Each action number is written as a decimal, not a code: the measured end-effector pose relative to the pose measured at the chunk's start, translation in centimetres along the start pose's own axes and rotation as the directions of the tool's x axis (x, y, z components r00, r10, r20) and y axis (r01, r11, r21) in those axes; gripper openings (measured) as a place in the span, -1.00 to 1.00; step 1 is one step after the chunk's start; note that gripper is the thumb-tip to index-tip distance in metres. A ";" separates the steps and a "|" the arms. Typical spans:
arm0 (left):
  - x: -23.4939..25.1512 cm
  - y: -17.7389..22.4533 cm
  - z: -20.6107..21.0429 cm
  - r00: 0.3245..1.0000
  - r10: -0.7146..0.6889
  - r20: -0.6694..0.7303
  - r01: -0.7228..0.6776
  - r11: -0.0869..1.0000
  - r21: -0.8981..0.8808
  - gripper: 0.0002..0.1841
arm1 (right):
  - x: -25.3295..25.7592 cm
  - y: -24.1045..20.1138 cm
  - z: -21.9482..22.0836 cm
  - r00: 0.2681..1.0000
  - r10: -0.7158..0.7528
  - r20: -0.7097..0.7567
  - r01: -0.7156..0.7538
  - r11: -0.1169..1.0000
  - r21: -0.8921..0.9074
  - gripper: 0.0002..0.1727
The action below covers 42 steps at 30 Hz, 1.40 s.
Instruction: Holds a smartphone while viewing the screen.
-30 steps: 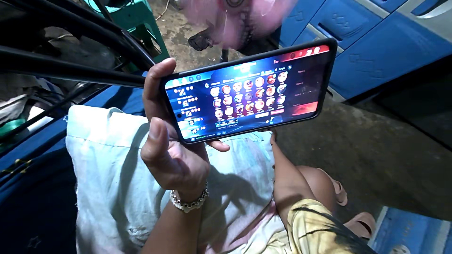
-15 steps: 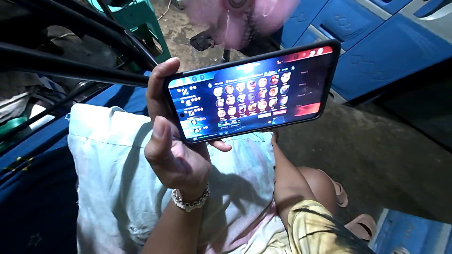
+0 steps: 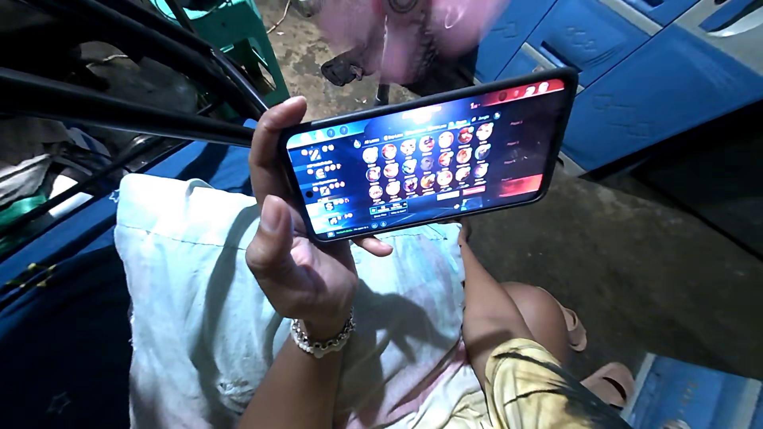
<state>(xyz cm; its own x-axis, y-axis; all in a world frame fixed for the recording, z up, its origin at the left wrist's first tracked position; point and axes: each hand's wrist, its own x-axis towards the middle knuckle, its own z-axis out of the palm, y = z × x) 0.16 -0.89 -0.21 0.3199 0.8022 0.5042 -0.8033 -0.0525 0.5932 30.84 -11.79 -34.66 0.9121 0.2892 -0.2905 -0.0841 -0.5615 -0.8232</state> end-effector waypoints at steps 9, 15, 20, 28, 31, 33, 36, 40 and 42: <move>0.1 -0.1 0.0 1.000 0.001 -0.002 -0.001 0.999 -0.032 -0.44 | -1.4 -2.9 -0.6 0.993 0.116 -0.016 -0.115 0.993 0.015 -0.60; 0.1 -0.1 0.0 1.000 -0.002 -0.007 0.002 1.000 -0.014 -0.44 | -1.1 -2.6 -0.5 0.993 0.121 -0.007 -0.121 0.990 0.073 -0.57; 0.2 -0.2 -0.2 1.000 0.011 0.009 -0.011 1.000 0.003 -0.43 | 3.3 4.3 1.7 0.992 -0.107 -0.066 0.109 0.994 0.022 -0.64; 0.1 -0.1 0.0 1.000 -0.001 -0.009 0.001 1.000 -0.006 -0.44 | 0.2 0.1 0.3 0.998 -0.029 -0.053 0.028 1.000 -0.003 -0.63; 0.1 -0.1 -0.1 1.000 0.000 0.000 0.000 1.000 0.002 -0.43 | 0.4 0.5 0.4 0.998 -0.036 -0.061 0.032 0.998 -0.059 -0.63; 0.1 -0.1 -0.1 1.000 0.002 -0.001 -0.002 1.000 0.001 -0.43 | -1.2 -3.2 -1.1 0.990 0.130 0.055 -0.126 0.989 -0.075 -0.60; 0.1 0.0 0.0 1.000 -0.001 -0.010 0.001 1.000 0.011 -0.44 | -0.8 -0.7 -0.2 0.998 -0.048 -0.044 0.044 0.994 -0.097 -0.65; 0.0 0.0 0.1 1.000 0.001 -0.019 -0.001 1.000 0.010 -0.45 | 0.2 -0.3 -0.2 1.000 0.010 0.017 -0.008 0.996 -0.088 -0.65; 0.0 0.0 0.1 1.000 0.001 -0.011 -0.001 1.000 0.004 -0.44 | 0.2 -0.3 -0.1 1.000 0.010 0.015 -0.009 0.995 -0.101 -0.64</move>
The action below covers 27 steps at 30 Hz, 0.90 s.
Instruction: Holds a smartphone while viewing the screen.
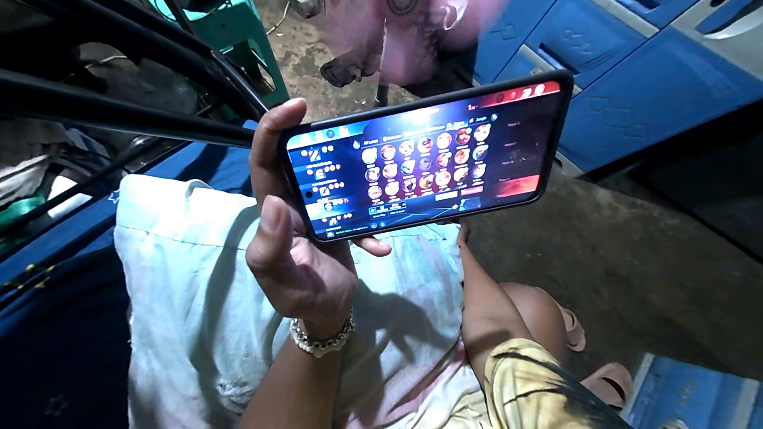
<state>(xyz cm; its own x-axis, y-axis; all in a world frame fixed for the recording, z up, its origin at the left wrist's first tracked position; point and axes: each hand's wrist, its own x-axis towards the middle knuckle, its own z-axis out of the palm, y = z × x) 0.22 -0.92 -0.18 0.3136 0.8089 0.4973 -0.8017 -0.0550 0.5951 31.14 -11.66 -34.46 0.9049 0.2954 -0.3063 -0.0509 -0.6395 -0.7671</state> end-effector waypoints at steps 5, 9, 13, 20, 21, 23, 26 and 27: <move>0.0 0.0 -0.1 1.000 -0.001 0.006 0.001 1.000 -0.002 -0.44 | 0.0 -0.4 0.0 0.998 0.060 -0.002 -0.059 0.995 0.074 -0.59; 0.0 0.0 -0.2 1.000 0.005 0.005 -0.005 1.000 -0.008 -0.44 | -0.6 -0.3 0.5 0.997 0.001 -0.077 0.009 0.992 0.125 -0.62; 0.0 0.0 -0.2 1.000 0.000 0.013 0.000 1.000 -0.028 -0.44 | -1.3 -1.8 -0.1 0.997 0.071 -0.035 -0.063 0.982 0.180 -0.59; 0.1 -0.1 -0.2 1.000 0.007 0.012 -0.007 1.000 -0.024 -0.43 | -4.5 -6.0 -1.8 0.988 0.153 0.000 -0.150 0.970 0.191 -0.57; 0.1 -0.1 -0.2 1.000 0.006 0.006 -0.006 1.000 -0.030 -0.43 | -4.7 -6.3 -2.0 0.985 0.170 0.011 -0.168 0.964 0.207 -0.56; 0.1 -0.1 -0.1 1.000 0.004 0.001 -0.004 1.000 -0.029 -0.43 | -4.0 -4.7 -1.0 0.991 0.115 -0.064 -0.094 0.960 0.265 -0.58; 0.1 0.0 -0.1 1.000 0.007 0.009 -0.007 1.000 -0.022 -0.44 | -3.6 -2.4 0.4 0.971 -0.112 -0.211 0.157 0.966 0.207 -0.66; 0.1 -0.1 -0.1 1.000 0.010 0.010 -0.009 1.000 -0.023 -0.44 | -3.9 -4.5 -1.4 0.997 0.073 -0.003 -0.071 0.981 0.181 -0.58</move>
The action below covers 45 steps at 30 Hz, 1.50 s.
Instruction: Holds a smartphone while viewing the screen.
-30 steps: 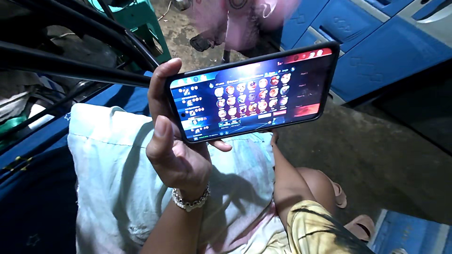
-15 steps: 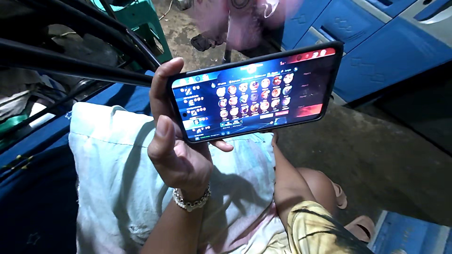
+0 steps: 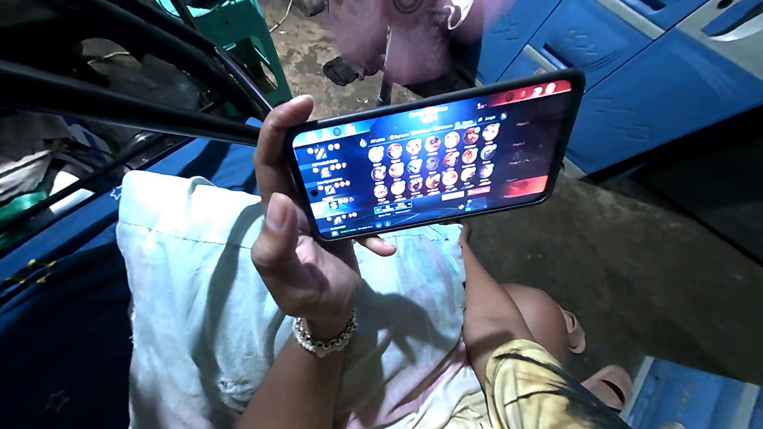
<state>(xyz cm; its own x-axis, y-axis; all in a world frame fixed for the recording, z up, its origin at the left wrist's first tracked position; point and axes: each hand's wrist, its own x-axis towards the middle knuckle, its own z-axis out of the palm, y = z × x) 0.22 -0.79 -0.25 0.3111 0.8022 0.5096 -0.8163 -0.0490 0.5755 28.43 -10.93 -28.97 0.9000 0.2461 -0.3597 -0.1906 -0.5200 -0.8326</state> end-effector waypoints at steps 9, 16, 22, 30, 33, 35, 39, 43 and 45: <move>0.0 0.0 0.0 1.000 -0.003 -0.002 0.003 1.000 0.010 -0.44 | 2.8 2.7 0.8 1.000 -0.008 0.018 0.009 0.999 -0.053 -0.60; 0.0 0.0 -0.1 1.000 0.003 -0.005 -0.003 1.000 0.018 -0.44 | 2.9 2.7 1.3 1.000 0.024 -0.014 -0.025 0.995 -0.095 -0.59; -0.1 0.0 -0.2 1.000 0.006 0.001 -0.006 1.000 -0.002 -0.44 | -2.9 -4.8 -0.5 0.971 0.224 0.085 -0.221 0.974 -0.053 -0.56; 0.0 0.0 -0.1 1.000 -0.006 0.000 0.006 1.000 0.003 -0.44 | 1.5 3.0 1.5 0.993 -0.109 -0.049 0.113 0.990 0.086 -0.61; 0.0 0.1 0.0 1.000 -0.006 -0.001 0.006 1.000 0.006 -0.44 | -1.3 -2.2 0.9 0.992 0.126 0.032 -0.125 0.992 -0.014 -0.54; 0.0 0.2 0.0 1.000 -0.009 0.001 0.009 1.000 0.008 -0.44 | -1.9 -2.7 0.8 0.989 0.143 0.029 -0.142 0.990 -0.014 -0.54; 0.0 0.1 0.0 1.000 -0.012 -0.003 0.012 1.000 0.012 -0.44 | -1.6 -1.3 -0.3 0.999 0.044 0.031 -0.046 0.995 0.094 -0.61; 0.1 0.1 0.0 1.000 -0.011 -0.001 0.011 1.000 0.020 -0.44 | -2.4 -3.3 -0.6 0.982 0.181 0.059 -0.184 0.982 0.038 -0.58; 0.1 0.2 0.0 1.000 -0.016 0.005 0.016 1.000 0.022 -0.44 | -4.0 -5.0 -0.5 0.979 0.199 0.054 -0.197 0.980 -0.037 -0.56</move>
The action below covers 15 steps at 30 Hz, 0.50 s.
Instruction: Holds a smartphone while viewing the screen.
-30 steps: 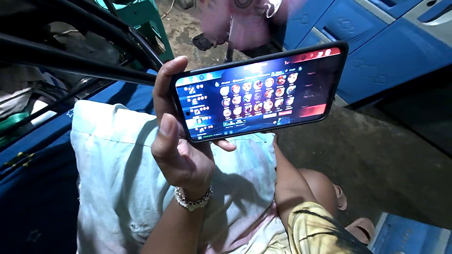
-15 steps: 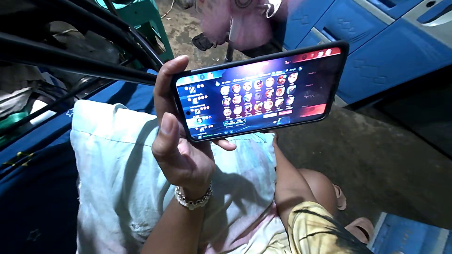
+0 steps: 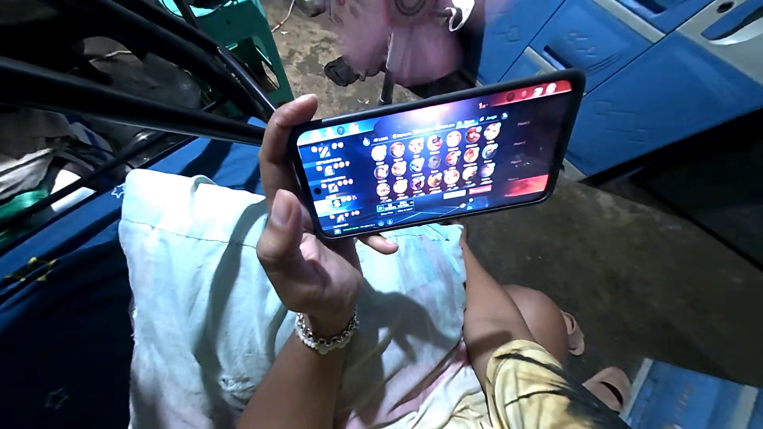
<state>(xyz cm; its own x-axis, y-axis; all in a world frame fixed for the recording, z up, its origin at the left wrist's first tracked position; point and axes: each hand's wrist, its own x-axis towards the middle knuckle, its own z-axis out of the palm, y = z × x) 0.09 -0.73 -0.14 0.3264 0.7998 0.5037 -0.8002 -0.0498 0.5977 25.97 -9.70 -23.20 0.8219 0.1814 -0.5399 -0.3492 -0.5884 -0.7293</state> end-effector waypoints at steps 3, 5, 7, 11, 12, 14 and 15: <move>-0.1 0.0 0.0 1.000 0.003 0.003 -0.003 1.000 -0.001 -0.43 | -3.7 -1.3 0.7 0.991 -0.081 -0.108 0.089 0.994 0.069 -0.58; -0.1 -0.1 -0.1 1.000 0.010 0.005 -0.010 1.000 -0.012 -0.43 | -4.5 -2.0 0.8 0.988 -0.063 -0.140 0.077 0.992 0.100 -0.58; 0.0 -0.1 -0.1 1.000 0.018 0.006 -0.018 1.000 -0.012 -0.43 | -3.4 -1.4 0.9 0.990 -0.065 -0.129 0.072 0.996 0.051 -0.57; -0.1 -0.1 -0.1 1.000 0.018 0.003 -0.018 1.000 -0.017 -0.44 | 2.1 1.9 1.3 0.994 -0.079 -0.072 0.083 0.995 0.052 -0.56; -0.1 -0.1 -0.1 1.000 0.018 0.002 -0.018 1.000 -0.017 -0.44 | 1.2 1.4 1.2 0.994 -0.077 -0.071 0.083 0.993 0.083 -0.55; -0.1 -0.1 -0.1 1.000 0.021 -0.002 -0.021 1.000 -0.016 -0.44 | -0.3 1.1 1.6 0.982 -0.136 -0.128 0.152 0.980 0.130 -0.56; -0.1 -0.1 -0.1 1.000 0.024 -0.003 -0.024 1.000 -0.014 -0.43 | -0.4 0.4 1.2 0.993 -0.081 -0.090 0.093 0.986 0.139 -0.55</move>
<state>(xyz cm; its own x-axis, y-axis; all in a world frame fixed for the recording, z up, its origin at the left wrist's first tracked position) 0.13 -0.78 -0.33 0.3057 0.8000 0.5163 -0.8147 -0.0608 0.5766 24.98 -9.03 -23.81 0.8847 0.1564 -0.4392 -0.3306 -0.4538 -0.8275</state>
